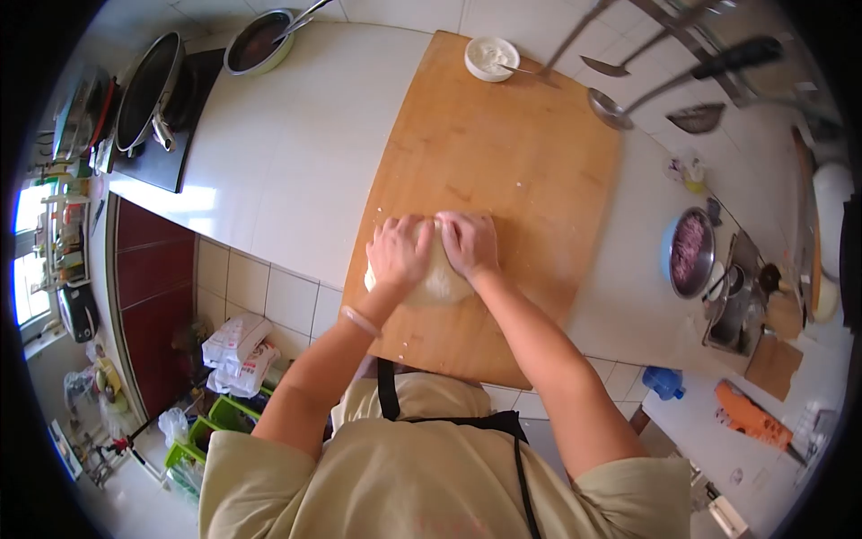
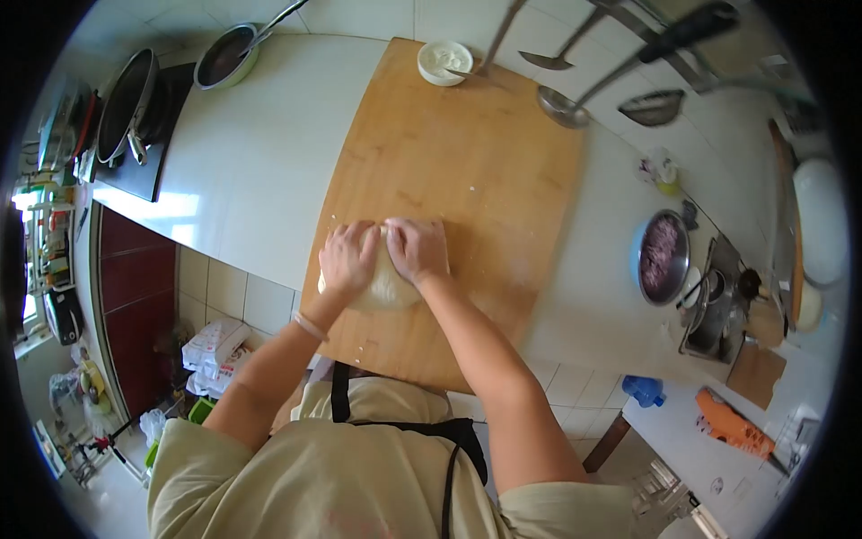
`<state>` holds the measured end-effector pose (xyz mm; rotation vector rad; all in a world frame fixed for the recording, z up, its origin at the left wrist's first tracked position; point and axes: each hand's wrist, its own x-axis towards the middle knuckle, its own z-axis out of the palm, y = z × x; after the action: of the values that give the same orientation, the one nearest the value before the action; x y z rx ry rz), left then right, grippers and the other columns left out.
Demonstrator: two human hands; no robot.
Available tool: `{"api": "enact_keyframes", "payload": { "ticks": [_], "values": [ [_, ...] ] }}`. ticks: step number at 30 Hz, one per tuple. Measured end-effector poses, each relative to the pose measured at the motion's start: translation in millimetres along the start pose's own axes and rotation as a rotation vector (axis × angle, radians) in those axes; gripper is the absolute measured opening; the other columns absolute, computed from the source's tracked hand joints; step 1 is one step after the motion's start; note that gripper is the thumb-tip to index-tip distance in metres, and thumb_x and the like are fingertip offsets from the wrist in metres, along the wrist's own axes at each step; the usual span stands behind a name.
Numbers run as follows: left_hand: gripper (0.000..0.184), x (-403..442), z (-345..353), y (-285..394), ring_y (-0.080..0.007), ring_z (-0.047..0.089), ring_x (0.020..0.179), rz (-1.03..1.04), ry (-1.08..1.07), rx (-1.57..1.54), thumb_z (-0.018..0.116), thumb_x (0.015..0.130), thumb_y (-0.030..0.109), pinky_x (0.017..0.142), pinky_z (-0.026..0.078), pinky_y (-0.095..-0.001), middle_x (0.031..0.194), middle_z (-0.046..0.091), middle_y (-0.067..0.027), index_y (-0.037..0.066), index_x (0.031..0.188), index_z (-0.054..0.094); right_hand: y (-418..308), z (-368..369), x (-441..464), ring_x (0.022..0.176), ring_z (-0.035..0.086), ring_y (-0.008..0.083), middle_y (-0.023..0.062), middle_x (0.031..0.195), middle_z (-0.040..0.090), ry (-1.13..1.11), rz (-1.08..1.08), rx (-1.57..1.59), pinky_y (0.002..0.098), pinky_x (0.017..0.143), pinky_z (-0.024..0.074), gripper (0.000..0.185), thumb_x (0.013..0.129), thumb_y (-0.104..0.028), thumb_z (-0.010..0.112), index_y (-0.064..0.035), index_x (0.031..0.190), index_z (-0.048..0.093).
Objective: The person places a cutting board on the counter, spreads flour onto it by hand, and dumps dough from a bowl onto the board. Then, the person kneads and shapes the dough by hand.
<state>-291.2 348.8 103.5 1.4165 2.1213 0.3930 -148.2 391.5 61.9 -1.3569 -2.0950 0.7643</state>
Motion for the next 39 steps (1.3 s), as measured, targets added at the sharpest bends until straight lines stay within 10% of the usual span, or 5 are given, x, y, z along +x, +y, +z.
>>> {"api": "enact_keyframes", "payload": {
  "ticks": [6,9,14,23,39],
  "values": [
    [0.055,26.7,-12.7,-41.2,-0.0344,0.056,0.118,-0.003,-0.482,-0.169,0.046,0.095,0.057,0.098,0.046,-0.0422,0.127,0.060,-0.0156,0.017,0.130,0.061,-11.1,-18.0,-17.0,0.086,0.066,0.0321,0.0134,0.102,0.069,0.302,-0.120,-0.003,0.0416,0.091,0.0457,0.024,0.091,-0.024,0.061,-0.0042,0.104,0.066],
    [0.044,33.9,-19.0,-75.5,-0.0337,0.058,0.110,0.050,-0.431,-0.451,0.054,0.097,0.041,0.092,0.049,-0.0399,0.121,0.060,-0.0160,0.011,0.129,0.058,-11.0,-42.1,-92.9,0.103,0.063,0.0326,0.0162,0.111,0.066,0.462,0.525,0.425,0.0418,0.100,0.0443,0.026,0.092,-0.017,0.060,-0.0021,0.113,0.063],
    [0.026,-91.3,-23.2,-130.6,-0.0390,0.051,0.095,0.486,0.301,-0.102,0.060,0.087,0.007,0.083,0.042,-0.0467,0.101,0.052,-0.0199,-0.001,0.111,0.053,13.1,-61.3,-231.2,0.131,0.045,0.0361,0.0193,0.139,0.050,0.281,0.363,-0.124,0.0458,0.110,0.0362,0.042,0.092,-0.014,0.058,-0.0002,0.132,0.052],
    [0.081,-172.5,58.1,-83.4,-0.0355,0.012,0.150,0.909,-0.403,0.355,0.057,0.088,0.055,0.121,0.008,-0.0481,0.160,0.019,-0.0197,0.010,0.151,0.033,17.2,-67.8,-272.0,0.141,0.032,0.0377,0.0208,0.151,0.036,0.288,0.565,-0.194,0.0458,0.116,0.0286,0.051,0.093,-0.011,0.055,-0.0005,0.141,0.043],
    [0.048,-41.8,30.9,24.0,-0.0390,0.048,0.127,1.162,0.222,-0.226,0.062,0.080,0.001,0.102,0.044,-0.0468,0.135,0.052,-0.0189,0.003,0.127,0.055,-12.3,10.3,-155.6,0.131,0.044,0.0277,0.0171,0.141,0.048,0.522,0.630,0.308,0.0410,0.109,0.0345,0.048,0.099,-0.016,0.051,-0.0018,0.143,0.039]
  ]
}}
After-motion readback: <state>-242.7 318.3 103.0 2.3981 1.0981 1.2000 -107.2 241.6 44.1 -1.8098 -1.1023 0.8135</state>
